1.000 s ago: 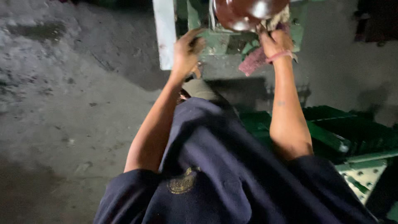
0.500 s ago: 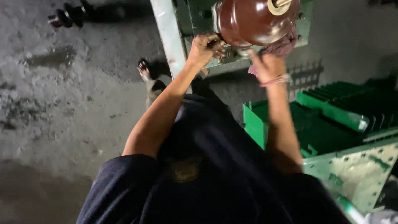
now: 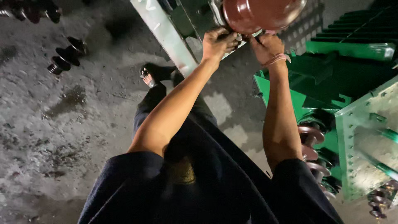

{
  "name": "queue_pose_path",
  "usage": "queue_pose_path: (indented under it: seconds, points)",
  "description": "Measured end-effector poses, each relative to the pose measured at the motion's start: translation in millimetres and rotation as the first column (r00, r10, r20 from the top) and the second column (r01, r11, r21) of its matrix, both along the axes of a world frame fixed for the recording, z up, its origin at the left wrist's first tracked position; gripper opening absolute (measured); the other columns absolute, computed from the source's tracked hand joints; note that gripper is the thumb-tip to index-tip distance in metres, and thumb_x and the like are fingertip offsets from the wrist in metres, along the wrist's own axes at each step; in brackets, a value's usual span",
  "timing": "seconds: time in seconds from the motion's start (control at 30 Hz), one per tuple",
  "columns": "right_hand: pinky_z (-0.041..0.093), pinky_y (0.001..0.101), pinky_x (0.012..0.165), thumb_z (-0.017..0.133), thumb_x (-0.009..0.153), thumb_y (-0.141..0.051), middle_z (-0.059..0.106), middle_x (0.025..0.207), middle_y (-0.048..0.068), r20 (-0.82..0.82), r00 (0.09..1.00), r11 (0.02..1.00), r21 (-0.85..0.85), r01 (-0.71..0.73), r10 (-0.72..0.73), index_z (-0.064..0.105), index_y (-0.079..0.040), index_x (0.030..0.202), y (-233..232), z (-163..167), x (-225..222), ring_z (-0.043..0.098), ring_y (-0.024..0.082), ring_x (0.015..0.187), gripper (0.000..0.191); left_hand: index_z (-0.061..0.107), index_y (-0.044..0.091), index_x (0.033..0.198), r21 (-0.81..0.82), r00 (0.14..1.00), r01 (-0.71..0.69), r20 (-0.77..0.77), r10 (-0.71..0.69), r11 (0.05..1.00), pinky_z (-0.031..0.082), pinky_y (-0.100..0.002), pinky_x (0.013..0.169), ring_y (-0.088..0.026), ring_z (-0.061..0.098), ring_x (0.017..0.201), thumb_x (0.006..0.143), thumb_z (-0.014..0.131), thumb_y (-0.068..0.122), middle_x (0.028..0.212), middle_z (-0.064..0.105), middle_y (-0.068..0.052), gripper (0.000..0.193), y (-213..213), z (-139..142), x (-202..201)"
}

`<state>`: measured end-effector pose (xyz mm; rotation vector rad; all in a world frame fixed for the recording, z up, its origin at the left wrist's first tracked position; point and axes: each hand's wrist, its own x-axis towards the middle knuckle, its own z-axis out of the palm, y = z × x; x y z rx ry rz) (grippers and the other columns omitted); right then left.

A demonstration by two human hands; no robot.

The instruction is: The person fits metal caps and fittings onto brown porcelain insulators on a green workbench, threading and pressing components together by hand, tightening fittings with a wrench, and wiping parts with a cloth. They handle several insulators one at a time and set finished units aside on the bench.

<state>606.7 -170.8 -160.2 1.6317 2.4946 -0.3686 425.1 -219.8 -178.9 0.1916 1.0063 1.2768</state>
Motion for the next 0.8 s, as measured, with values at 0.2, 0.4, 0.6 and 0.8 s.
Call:
queue_pose_path:
  seconds: [0.2, 0.4, 0.6, 0.8]
  points:
    - [0.052, 0.0585, 0.066, 0.06, 0.103, -0.055, 0.071, 0.09, 0.026, 0.002, 0.997, 0.99, 0.123, 0.074, -0.075, 0.074, -0.004, 0.083, -6, -3, -18, 0.068, 0.046, 0.078, 0.057, 0.074, -0.002, 0.089, -0.013, 0.988, -0.07, 0.139, 0.072, 0.997, 0.064, -0.032, 0.061, -0.019, 0.075, 0.069, 0.086, 0.077, 0.002, 0.082, 0.077, -0.011, 0.005, 4, -3, 0]
    - [0.052, 0.0566, 0.064, 0.059, 0.1, -0.065, 0.07, 0.079, 0.022, -0.101, 0.943, 0.942, 0.076, 0.326, -0.318, 0.073, -0.005, 0.08, -23, -2, -28, 0.068, 0.046, 0.077, 0.064, 0.077, 0.002, 0.092, 0.003, 0.999, -0.019, -0.04, 0.019, 1.0, 0.058, -0.027, 0.06, -0.012, 0.071, 0.067, 0.083, 0.079, 0.002, 0.084, 0.078, -0.007, 0.01, 12, -3, 2]
    - [0.051, 0.0547, 0.062, 0.054, 0.096, -0.078, 0.068, 0.071, 0.02, -0.051, 0.897, 0.897, -0.077, 0.434, -0.439, 0.074, -0.008, 0.072, -22, 15, -32, 0.068, 0.044, 0.072, 0.077, 0.075, 0.004, 0.089, -0.041, 0.989, 0.11, -0.09, -0.113, 0.993, 0.047, -0.024, 0.051, -0.007, 0.062, 0.061, 0.083, 0.08, 0.004, 0.078, 0.072, -0.002, 0.008, 14, 4, 0]
    - [0.054, 0.0509, 0.068, 0.049, 0.098, -0.085, 0.069, 0.07, 0.019, 0.043, 0.81, 0.804, -0.098, 0.586, -0.585, 0.073, -0.006, 0.076, -40, 22, -44, 0.071, 0.04, 0.073, 0.086, 0.073, 0.001, 0.086, 0.015, 0.99, 0.134, -0.053, -0.133, 0.991, 0.056, -0.029, 0.053, -0.014, 0.069, 0.062, 0.082, 0.079, 0.004, 0.079, 0.076, -0.005, 0.007, 15, -4, 2]
